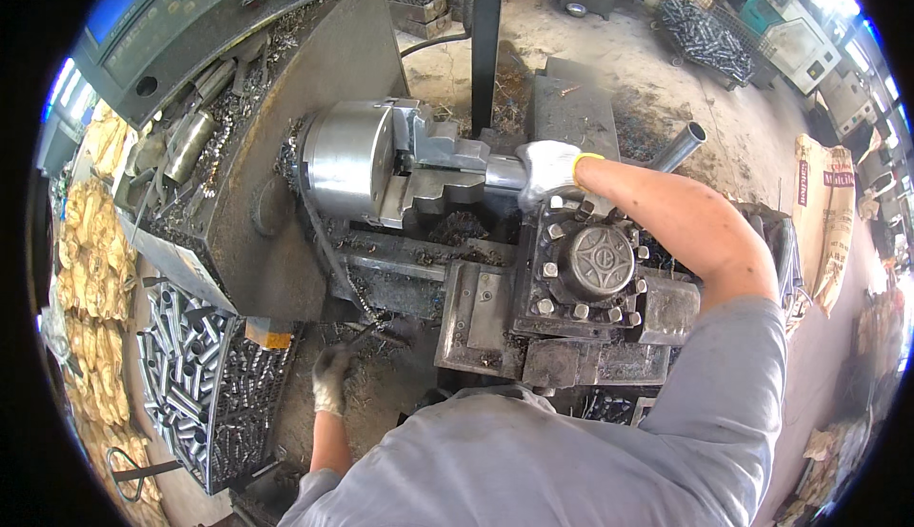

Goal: The person repeatedly picks up cylindrical metal parts from a nearby bin and loads them into a metal turning machine. After each cycle, the person removes the processed parts and places them into a collection bin. The task is performed continuously in a repetitive loop.

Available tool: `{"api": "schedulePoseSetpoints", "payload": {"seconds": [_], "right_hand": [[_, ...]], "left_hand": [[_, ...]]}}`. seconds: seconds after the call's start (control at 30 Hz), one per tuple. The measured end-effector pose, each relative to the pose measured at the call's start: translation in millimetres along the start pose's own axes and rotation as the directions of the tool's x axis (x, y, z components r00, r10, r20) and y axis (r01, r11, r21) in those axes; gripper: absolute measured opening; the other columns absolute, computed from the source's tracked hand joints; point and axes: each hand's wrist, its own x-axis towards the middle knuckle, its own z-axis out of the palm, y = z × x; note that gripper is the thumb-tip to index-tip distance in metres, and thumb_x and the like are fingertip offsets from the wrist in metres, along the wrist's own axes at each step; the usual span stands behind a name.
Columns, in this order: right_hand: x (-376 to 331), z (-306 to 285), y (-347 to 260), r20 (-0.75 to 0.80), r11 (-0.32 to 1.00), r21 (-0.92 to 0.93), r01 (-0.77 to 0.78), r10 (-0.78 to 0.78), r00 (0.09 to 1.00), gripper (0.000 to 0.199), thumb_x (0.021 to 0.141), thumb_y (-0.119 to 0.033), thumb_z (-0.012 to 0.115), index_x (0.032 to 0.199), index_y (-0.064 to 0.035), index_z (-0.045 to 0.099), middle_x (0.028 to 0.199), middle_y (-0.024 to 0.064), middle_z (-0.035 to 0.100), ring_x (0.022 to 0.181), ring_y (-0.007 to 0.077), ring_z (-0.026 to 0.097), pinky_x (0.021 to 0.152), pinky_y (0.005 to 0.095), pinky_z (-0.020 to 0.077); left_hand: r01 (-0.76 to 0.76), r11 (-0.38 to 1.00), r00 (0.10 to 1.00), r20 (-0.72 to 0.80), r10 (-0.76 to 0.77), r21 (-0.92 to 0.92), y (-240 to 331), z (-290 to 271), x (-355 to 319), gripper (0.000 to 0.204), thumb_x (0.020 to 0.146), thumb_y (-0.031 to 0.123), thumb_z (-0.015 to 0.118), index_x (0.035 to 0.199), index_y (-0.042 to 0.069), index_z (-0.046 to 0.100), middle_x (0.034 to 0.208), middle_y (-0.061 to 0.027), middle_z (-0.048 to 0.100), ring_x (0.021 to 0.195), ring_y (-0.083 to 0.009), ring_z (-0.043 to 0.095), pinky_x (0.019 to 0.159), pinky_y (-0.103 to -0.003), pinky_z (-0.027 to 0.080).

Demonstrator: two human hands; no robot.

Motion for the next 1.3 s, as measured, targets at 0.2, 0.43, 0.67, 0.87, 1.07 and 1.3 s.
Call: {"api": "schedulePoseSetpoints", "payload": {"seconds": [0.2, 0.43, 0.67, 0.87, 1.07, 1.3], "right_hand": [[29, 7, 13, -0.085, 0.919, 0.301, 0.254, -0.239, 0.967, 0.072, 0.072, -0.038, 0.087, 0.128, 0.0008, 0.065, 0.106, 0.0217, 0.078, 0.097, 0.0334, 0.075, 0.085, 0.0442, 0.0586], [35, 11, -2, 0.007, 0.996, 0.086, 0.001, -0.002, 1.0, 0.05, 0.068, -0.034, 0.087, 0.099, 0.0037, 0.076, 0.09, 0.0224, 0.076, 0.084, 0.0326, 0.075, 0.074, 0.0457, 0.0572], [-1, 0, 2, -0.339, 0.996, 0.025, 0.085, -0.071, 0.938, 0.069, 0.079, -0.033, 0.083, 0.14, -0.0058, 0.064, 0.119, 0.0185, 0.077, 0.108, 0.0291, 0.074, 0.095, 0.0399, 0.0576], [-174, 25, -36, -0.82, 0.895, 0.297, 0.332, 0.061, 0.569, 0.048, 0.088, -0.014, 0.072, 0.134, -0.0005, 0.069, 0.104, 0.0183, 0.08, 0.087, 0.0189, 0.078, 0.081, 0.0336, 0.062], [-258, 115, -128, -0.723, 0.763, 0.465, 0.449, 0.036, 0.69, 0.035, 0.083, 0.0, 0.072, 0.118, 0.0026, 0.076, 0.101, 0.0145, 0.081, 0.088, 0.0207, 0.078, 0.085, 0.0336, 0.0631], [-249, 184, -133, -0.524, 0.554, 0.732, 0.397, 0.086, 0.847, 0.031, 0.091, -0.005, 0.076, 0.122, -0.0014, 0.075, 0.102, 0.0126, 0.081, 0.093, 0.018, 0.078, 0.085, 0.0329, 0.0618]], "left_hand": [[-0.26, 0.885, 0.891, -0.45, 0.065, -0.386, 4, -69, 35, 0.026, 0.106, 0.03, 0.061, 0.113, 0.006, 0.069, 0.092, -0.0099, 0.071, 0.074, -0.0229, 0.068, 0.064, -0.037, 0.055], [0.04, 0.673, 0.984, -0.088, -0.155, -0.739, 45, -107, 33, 0.027, 0.104, 0.036, 0.061, 0.085, 0.016, 0.06, 0.07, -0.0006, 0.054, 0.057, -0.0184, 0.053, 0.051, -0.036, 0.044], [-0.163, 0.934, 0.944, -0.327, 0.053, -0.318, 21, -108, 59, 0.035, 0.104, 0.037, 0.057, 0.104, 0.005, 0.072, 0.081, -0.0045, 0.067, 0.062, -0.0162, 0.061, 0.055, -0.033, 0.047], [-0.389, 0.919, 0.774, -0.517, 0.364, 0.065, 51, -102, 30, 0.037, 0.106, 0.03, 0.062, 0.124, -0.003, 0.065, 0.095, -0.0107, 0.071, 0.083, -0.0222, 0.07, 0.077, -0.036, 0.057], [-0.777, -0.118, -0.147, 0.004, 0.989, 0.618, 271, -6, -22, 0.039, 0.092, 0.002, 0.069, 0.129, -0.009, 0.062, 0.104, -0.025, 0.072, 0.093, -0.0423, 0.072, 0.087, -0.049, 0.059], [-0.486, 0.033, 0.317, 0.141, 0.938, 0.874, 502, 132, 54, 0.084, 0.099, 0.023, 0.065, 0.169, 0.009, 0.022, 0.11, -0.0302, 0.074, 0.096, -0.0451, 0.076, 0.083, -0.055, 0.059]]}}
